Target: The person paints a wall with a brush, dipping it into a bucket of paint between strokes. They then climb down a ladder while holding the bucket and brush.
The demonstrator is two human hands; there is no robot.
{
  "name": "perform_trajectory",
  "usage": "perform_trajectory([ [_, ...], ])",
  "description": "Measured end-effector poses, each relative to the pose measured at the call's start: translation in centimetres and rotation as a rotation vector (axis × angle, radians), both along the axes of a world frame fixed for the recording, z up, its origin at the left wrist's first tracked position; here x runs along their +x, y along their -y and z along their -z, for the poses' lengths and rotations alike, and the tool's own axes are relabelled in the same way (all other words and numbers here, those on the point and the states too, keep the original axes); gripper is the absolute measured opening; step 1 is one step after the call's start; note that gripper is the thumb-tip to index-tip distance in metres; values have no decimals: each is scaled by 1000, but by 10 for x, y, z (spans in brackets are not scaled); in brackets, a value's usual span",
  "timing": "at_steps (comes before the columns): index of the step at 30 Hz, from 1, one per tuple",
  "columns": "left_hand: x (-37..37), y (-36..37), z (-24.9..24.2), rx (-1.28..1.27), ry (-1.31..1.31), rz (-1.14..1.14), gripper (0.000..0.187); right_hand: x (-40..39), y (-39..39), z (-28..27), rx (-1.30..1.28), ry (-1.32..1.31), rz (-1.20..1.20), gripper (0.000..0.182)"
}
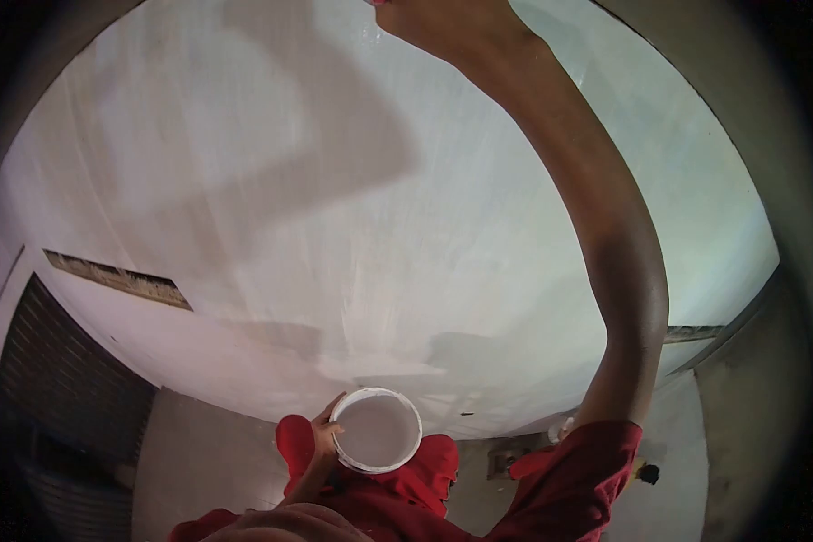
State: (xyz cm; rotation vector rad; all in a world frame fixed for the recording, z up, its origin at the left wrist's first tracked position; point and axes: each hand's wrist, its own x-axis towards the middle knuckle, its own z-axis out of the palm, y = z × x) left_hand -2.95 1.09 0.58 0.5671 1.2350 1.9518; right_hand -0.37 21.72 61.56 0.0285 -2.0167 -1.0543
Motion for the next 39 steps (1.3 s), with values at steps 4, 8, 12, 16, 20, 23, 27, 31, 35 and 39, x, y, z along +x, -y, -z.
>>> perform_trajectory([
  [4,-3,-6,6,22,64,-13,75,-26,-14,37,123,-21,-53,3],
  [8,-4,-2,5,-63,58,-3,76,-45,-16,170,156,79,233,32],
  [12,-4,-10,7,45,103,-19,77,-39,-14,359,117,297,185,46],
  [16,-1,-2,6,12,47,-17,77,-17,-4,460,-597,726,-8,29],
  [20,-3,0,-3,-4,53,-6,77,-18,-27,424,-869,678,50,14],
  [23,-1,0,-1,8,49,7,77,-3,-29,299,-895,409,-3,17],
  [27,0,-2,-10,-14,112,-18,78,26,-3,187,-520,81,-99,22],
  [31,-1,-1,-14,-17,128,-3,79,23,-16,190,-159,-64,-10,12],
  [35,-4,-5,6,-16,82,-32,78,4,-30,309,-116,81,184,11],
  [39,-5,0,7,-49,83,29,76,23,-21,432,-460,284,-21,13],
])
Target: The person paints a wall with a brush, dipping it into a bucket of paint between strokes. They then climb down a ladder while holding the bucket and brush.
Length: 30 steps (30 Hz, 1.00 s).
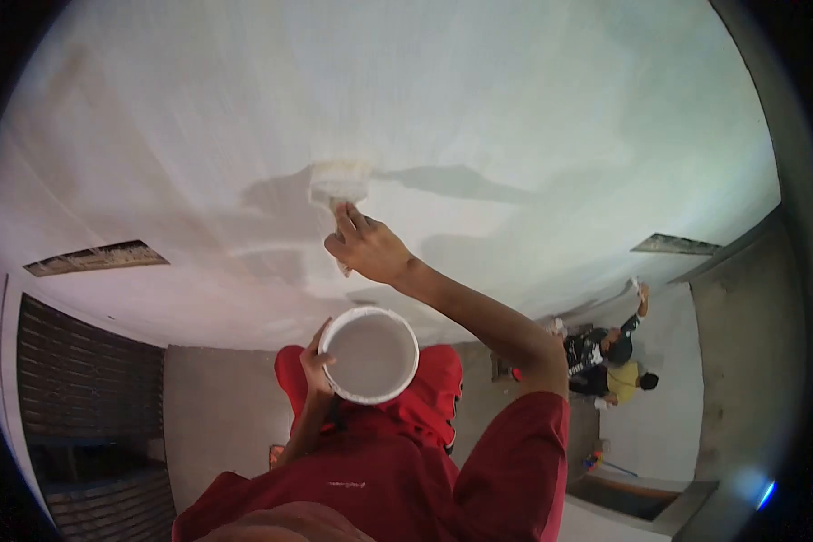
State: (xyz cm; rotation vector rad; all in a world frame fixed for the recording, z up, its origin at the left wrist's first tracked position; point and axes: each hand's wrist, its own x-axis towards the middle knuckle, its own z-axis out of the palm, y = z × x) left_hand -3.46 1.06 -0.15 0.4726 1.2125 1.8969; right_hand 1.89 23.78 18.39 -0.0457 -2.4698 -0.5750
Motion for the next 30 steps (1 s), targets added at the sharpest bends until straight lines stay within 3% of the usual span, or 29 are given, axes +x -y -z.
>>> perform_trajectory([
  [2,7,7,-10,-2,6,3,75,12,-4,31,-224,-57,-148,13],
  [5,0,-5,-19,5,-72,-1,73,44,15,12,-444,-127,-173,14],
  [8,3,-2,-21,-65,-220,-16,73,89,45,-14,-988,-155,-160,18],
  [10,-3,-3,-9,-167,-350,-9,73,110,46,-19,-1197,-124,-325,23],
  [12,-3,0,-10,-146,-202,52,71,127,64,-25,-1685,-29,-66,15],
  [15,-3,4,-30,-109,-72,73,59,123,71,7,-1687,142,129,8],
  [22,-7,7,-26,-75,16,83,55,77,95,117,-1572,96,37,5],
  [30,-10,7,-24,-79,9,98,52,55,97,149,-1481,161,140,8],
])
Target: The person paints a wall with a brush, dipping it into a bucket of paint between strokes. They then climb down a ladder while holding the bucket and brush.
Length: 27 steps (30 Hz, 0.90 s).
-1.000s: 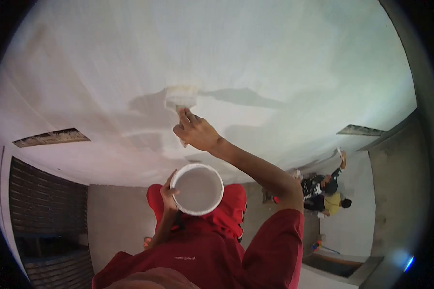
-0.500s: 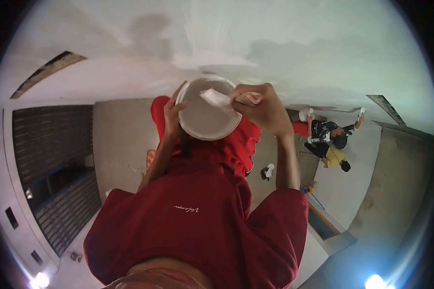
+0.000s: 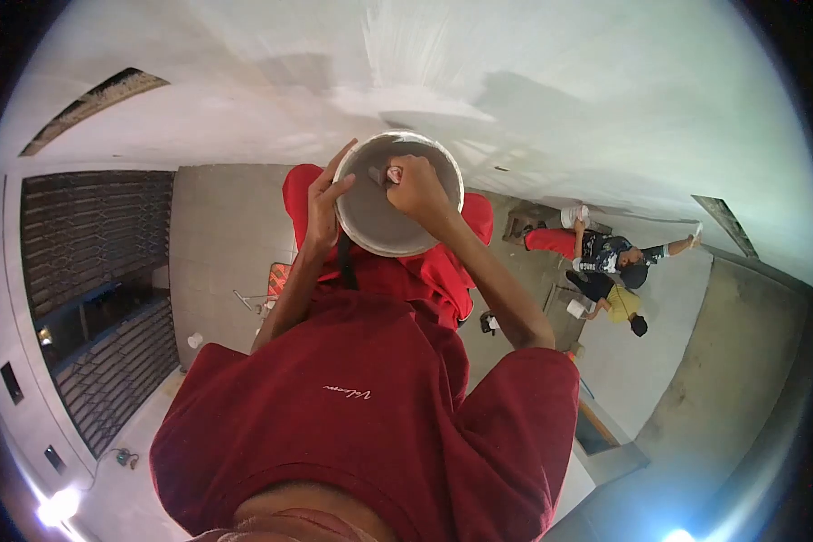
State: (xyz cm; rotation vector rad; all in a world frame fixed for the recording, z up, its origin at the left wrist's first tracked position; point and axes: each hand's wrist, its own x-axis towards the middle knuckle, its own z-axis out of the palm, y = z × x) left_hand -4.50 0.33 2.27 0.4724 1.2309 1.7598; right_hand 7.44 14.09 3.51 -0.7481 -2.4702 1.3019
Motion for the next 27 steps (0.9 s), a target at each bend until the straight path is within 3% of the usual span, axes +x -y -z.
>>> perform_trajectory([
  [2,-1,1,-1,0,1,8,52,6,-2,-14,57,80,-40,8],
  [5,0,4,-2,-21,-32,-14,53,29,0,-64,-168,-132,137,3],
  [9,4,0,-6,-10,-9,-49,57,74,-14,-94,-584,-178,380,4],
  [11,4,1,-5,-1,-6,-65,60,94,-13,-88,-840,-297,552,6],
  [15,3,0,3,8,-48,-96,63,117,-6,-69,-1066,-509,620,14],
  [19,1,-1,-6,-14,54,-87,64,139,-6,-17,-1395,-748,530,17],
  [22,0,1,-2,1,-5,-108,64,126,0,-15,-1447,-808,575,17],
  [27,1,1,-2,-8,5,-107,66,124,0,7,-1672,-1019,367,16],
])
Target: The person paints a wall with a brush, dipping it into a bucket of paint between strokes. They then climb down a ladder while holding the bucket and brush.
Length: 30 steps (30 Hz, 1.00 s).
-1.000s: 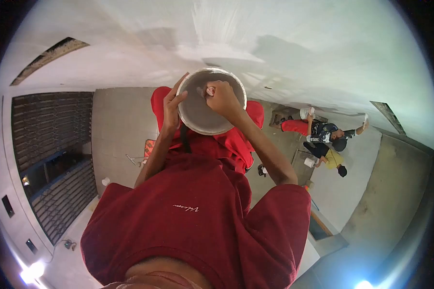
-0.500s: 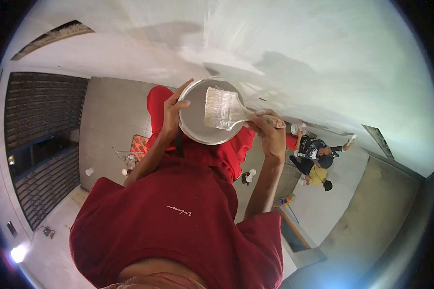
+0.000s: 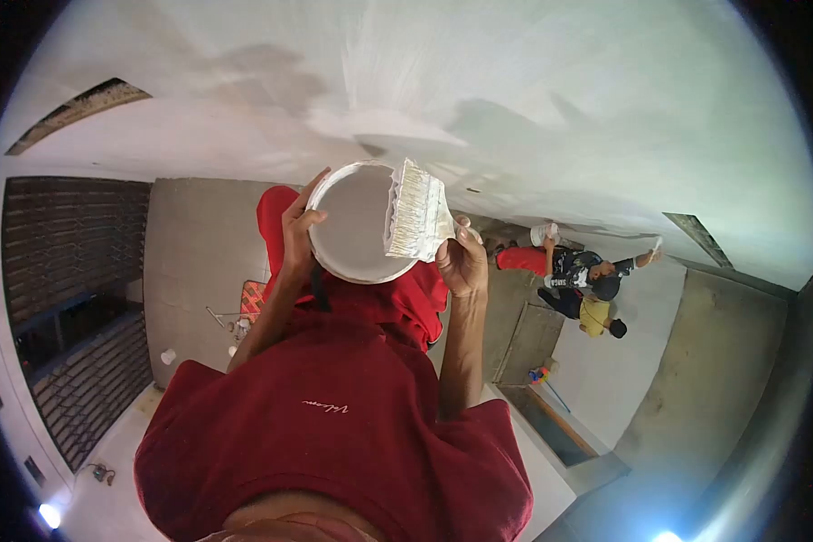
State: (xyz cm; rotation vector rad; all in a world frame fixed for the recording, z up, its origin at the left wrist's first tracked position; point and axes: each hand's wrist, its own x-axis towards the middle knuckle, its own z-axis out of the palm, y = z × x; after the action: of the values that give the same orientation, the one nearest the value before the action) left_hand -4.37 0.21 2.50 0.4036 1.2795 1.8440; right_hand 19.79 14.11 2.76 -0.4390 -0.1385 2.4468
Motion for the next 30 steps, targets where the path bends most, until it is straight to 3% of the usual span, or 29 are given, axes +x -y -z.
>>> perform_trajectory([
  [4,-1,1,0,-25,-23,9,67,-1,1,14,52,-60,-35,24],
  [7,3,3,8,-62,-42,23,70,6,10,16,60,219,35,23],
  [9,4,-4,19,-43,-198,-59,71,-36,14,-39,67,340,269,30],
  [12,-3,6,14,24,-98,5,69,-33,-16,-53,133,13,26,34],
  [13,-2,4,6,22,-80,4,69,-39,-27,-69,137,42,123,36],
  [14,-1,5,0,12,-56,0,68,-49,-43,-80,310,72,236,35],
  [15,-1,6,2,16,-62,9,68,-66,-43,-128,377,193,349,35],
  [16,-2,6,7,20,-69,15,68,-78,-53,-148,606,163,446,32],
  [17,-3,6,10,22,-77,20,68,-86,-57,-176,810,304,545,30],
  [18,-3,8,8,18,-50,24,68,-94,-68,-183,1019,448,719,17],
  [22,-3,6,13,53,4,24,69,-130,-68,-264,1842,671,860,18],
  [26,-1,2,14,84,60,-4,70,-165,-73,-289,2393,886,1057,22],
  [30,-3,3,14,71,44,4,71,-195,-82,-254,2633,1163,1069,15],
])
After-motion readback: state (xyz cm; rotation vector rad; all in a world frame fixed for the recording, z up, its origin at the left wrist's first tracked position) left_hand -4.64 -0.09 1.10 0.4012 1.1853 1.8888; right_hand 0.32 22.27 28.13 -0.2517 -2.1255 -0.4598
